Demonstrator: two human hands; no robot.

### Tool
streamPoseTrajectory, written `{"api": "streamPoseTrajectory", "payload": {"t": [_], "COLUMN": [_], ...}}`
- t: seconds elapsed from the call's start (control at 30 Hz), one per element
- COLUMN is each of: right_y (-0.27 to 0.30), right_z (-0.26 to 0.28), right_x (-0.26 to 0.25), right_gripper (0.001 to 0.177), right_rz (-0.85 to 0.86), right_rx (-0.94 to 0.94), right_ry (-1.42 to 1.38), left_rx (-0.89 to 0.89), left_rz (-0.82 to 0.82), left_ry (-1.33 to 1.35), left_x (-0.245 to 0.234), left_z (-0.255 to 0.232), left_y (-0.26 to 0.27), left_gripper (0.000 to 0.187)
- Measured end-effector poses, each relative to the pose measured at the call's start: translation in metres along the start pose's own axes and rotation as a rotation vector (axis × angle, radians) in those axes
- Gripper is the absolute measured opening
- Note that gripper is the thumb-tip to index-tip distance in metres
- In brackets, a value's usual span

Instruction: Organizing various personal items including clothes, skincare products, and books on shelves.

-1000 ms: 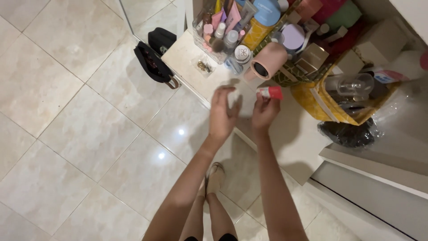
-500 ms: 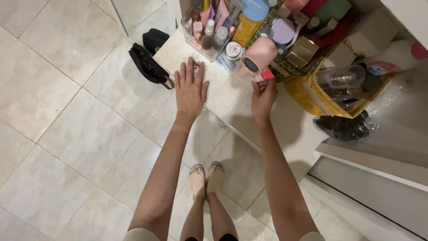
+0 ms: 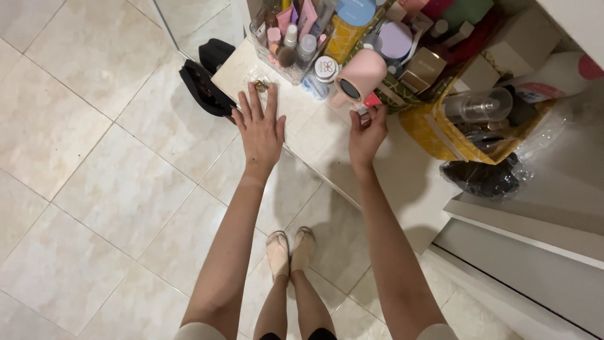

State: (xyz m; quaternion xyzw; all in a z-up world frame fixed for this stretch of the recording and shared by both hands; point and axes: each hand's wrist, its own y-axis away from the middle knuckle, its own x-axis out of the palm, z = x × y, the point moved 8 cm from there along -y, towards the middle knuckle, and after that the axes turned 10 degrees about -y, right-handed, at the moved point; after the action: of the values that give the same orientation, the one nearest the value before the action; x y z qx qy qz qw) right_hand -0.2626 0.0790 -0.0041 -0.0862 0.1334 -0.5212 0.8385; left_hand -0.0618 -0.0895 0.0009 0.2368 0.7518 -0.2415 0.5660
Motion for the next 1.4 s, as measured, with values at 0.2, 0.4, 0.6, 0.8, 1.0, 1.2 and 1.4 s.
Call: {"api": "streamPoseTrajectory", "payload": {"t": [0.2,0.4,0.6,0.8,1.0,1.2,1.4], "right_y": [0.006,0.058,0.099,0.097,-0.026,-0.061,-0.044], "right_z": [-0.012,0.031,0.117,0.188,0.171,0.102,0.116], "right_x": [-0.002,-0.012,-0.034,-0.076,-0.138,-0.112,-0.116], "right_gripper": [0.049,0.053,0.051,0.054,0.082,0.097,0.105], "right_rz": [-0.023,-0.092,0.153,0.098,-0.105,0.168,0.129], "right_rx": [0.068,-0.257,-0.155,-0.224,-0.17,0.02,0.181], "right_ry": [0.004,0.073,0.398,0.522,0.619,0.433,0.464], "left_rx": [0.01,0.062,0.116,0.182,0.144,0.175,0.229], "left_rz": [-0.046,-0.021,0.004,0.006,0.039,0.065,0.135], "left_ry": [0.04,0.24,0.298,0.356,0.41,0.346,0.401], "left_x": [-0.013,-0.033,-0.062,-0.145,-0.236,-0.233,-0.254], "left_z": [-0.014,-0.06,-0.074,-0.084,-0.095,-0.095,-0.122], "left_y": [0.016,0.048,0.078,0.09,0.106,0.104,0.091], "left_gripper": [0.071,0.071,0.068,0.075,0.072,0.071,0.085]}}
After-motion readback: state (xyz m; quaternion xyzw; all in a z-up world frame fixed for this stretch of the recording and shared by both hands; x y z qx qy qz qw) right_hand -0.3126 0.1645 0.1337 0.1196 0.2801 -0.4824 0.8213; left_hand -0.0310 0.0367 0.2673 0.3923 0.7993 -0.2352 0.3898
